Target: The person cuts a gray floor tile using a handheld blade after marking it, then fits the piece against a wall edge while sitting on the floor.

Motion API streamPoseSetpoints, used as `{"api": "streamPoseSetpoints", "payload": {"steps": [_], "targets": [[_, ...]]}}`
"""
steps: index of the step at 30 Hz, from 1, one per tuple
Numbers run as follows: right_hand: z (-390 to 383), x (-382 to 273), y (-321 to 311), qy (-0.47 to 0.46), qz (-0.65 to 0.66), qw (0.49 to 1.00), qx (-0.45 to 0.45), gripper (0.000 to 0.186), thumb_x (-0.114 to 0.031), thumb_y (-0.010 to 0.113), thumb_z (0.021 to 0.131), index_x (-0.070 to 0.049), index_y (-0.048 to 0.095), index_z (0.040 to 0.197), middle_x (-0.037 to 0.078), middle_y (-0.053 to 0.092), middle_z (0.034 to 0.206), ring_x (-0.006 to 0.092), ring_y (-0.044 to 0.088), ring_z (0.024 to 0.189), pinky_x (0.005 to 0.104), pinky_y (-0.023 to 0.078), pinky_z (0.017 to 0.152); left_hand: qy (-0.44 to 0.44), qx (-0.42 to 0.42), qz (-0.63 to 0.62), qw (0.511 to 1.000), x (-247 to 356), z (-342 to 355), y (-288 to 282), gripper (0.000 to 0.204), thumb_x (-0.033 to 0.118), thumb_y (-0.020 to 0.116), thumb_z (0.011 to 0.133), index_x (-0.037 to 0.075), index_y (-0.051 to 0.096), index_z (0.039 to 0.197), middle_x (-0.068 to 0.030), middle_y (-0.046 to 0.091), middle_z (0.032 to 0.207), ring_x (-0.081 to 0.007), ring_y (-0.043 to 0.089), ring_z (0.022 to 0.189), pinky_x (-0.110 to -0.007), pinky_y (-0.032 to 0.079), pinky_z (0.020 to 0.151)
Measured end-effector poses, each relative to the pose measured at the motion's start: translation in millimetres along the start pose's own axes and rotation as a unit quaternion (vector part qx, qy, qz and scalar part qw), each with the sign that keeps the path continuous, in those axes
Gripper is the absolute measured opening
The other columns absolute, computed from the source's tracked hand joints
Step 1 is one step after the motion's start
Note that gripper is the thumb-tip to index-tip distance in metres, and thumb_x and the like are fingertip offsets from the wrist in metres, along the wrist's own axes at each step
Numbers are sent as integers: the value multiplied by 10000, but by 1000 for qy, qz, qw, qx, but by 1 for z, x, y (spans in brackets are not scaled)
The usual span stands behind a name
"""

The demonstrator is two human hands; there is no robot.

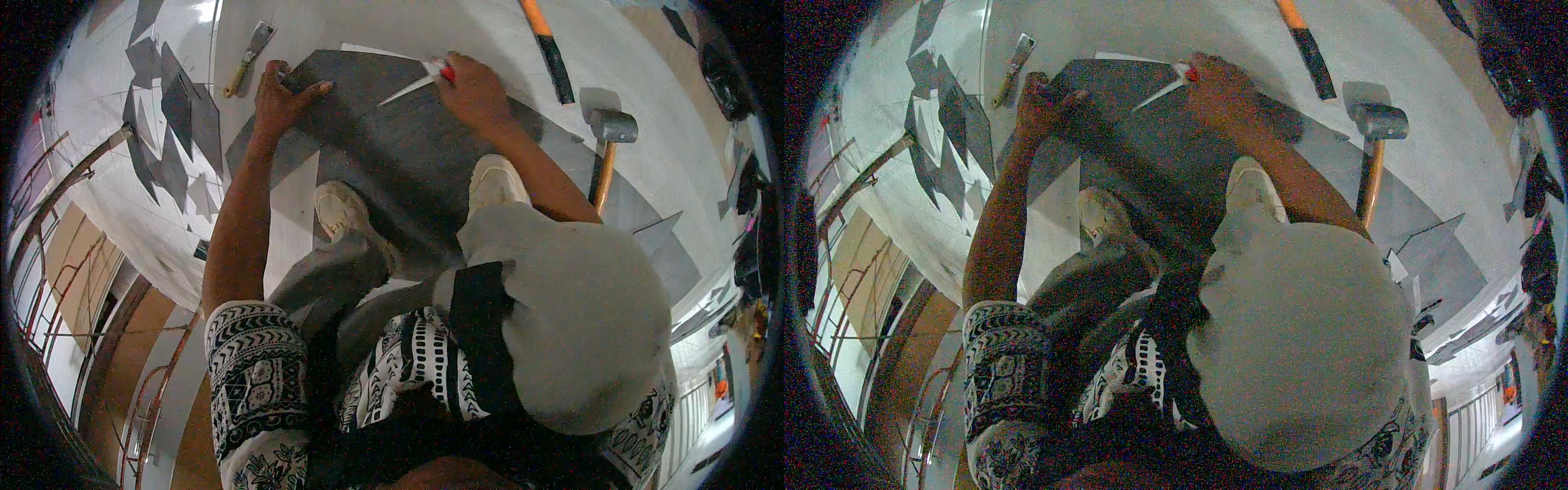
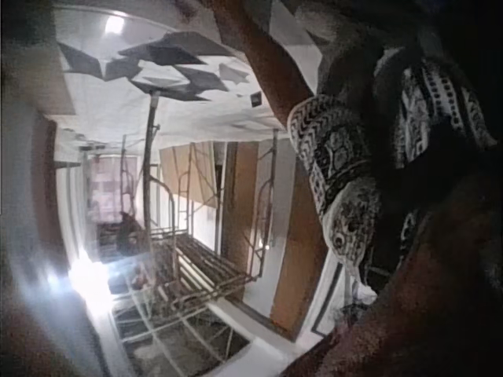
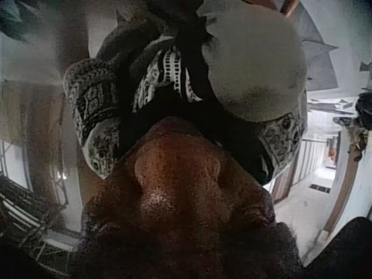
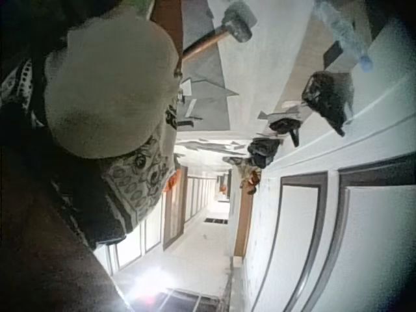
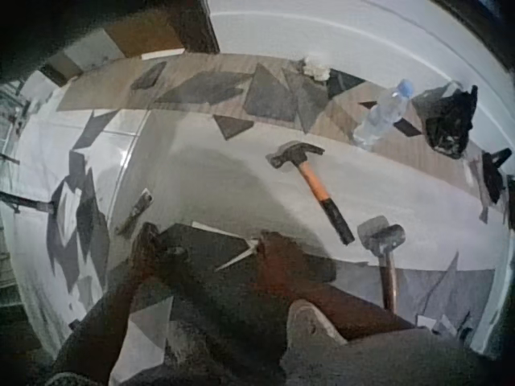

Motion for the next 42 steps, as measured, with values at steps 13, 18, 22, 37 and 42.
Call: {"api": "streamPoseSetpoints", "payload": {"steps": [13,18,22,37,42], "targets": [[-47,52,-38,76,3,997,32,404,-372,639,953,3,634,1103,227,670,988,436,650,943,507,515,870,29,24,71,997,31,13,11,861,688,863,611,192,559,1246,-185,607,1136,-416,556,1154,-589,414,976],[-50,51,-29,61,35,997,9,416,-377,641,958,3,635,1127,231,660,1024,429,644,961,504,507,861,21,3,24,999,25,13,15,910,686,857,630,90,544,1242,-200,606,1187,-403,557,1161,-595,408,983],[-38,45,-25,77,16,997,-21,415,-373,637,963,3,636,1138,234,656,1048,422,643,975,493,506,860,2,-5,74,997,25,9,12,942,691,847,644,40,542,1253,-199,615,1197,-391,565,1164,-565,413,992],[-11,56,-31,128,40,988,-77,497,-394,737,899,11,663,1177,210,718,1022,366,686,917,392,533,880,-45,-65,114,990,48,12,5,1042,756,802,647,7,503,1307,-225,625,1203,-404,582,1181,-588,400,1012],[-12,61,-25,48,37,998,-22,465,-389,702,925,-23,645,1205,203,709,1032,372,683,957,436,533,879,-17,-39,95,995,44,15,16,1043,761,798,649,20,495,1316,-237,557,1307,-411,499,1258,-625,352,1025]]}}
Point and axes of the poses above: each hand's wrist, its own z-axis towards the middle knuckle, its own y-axis out of the palm, x = y × z, the point moved 5 cm from there along z, towards the middle knuckle
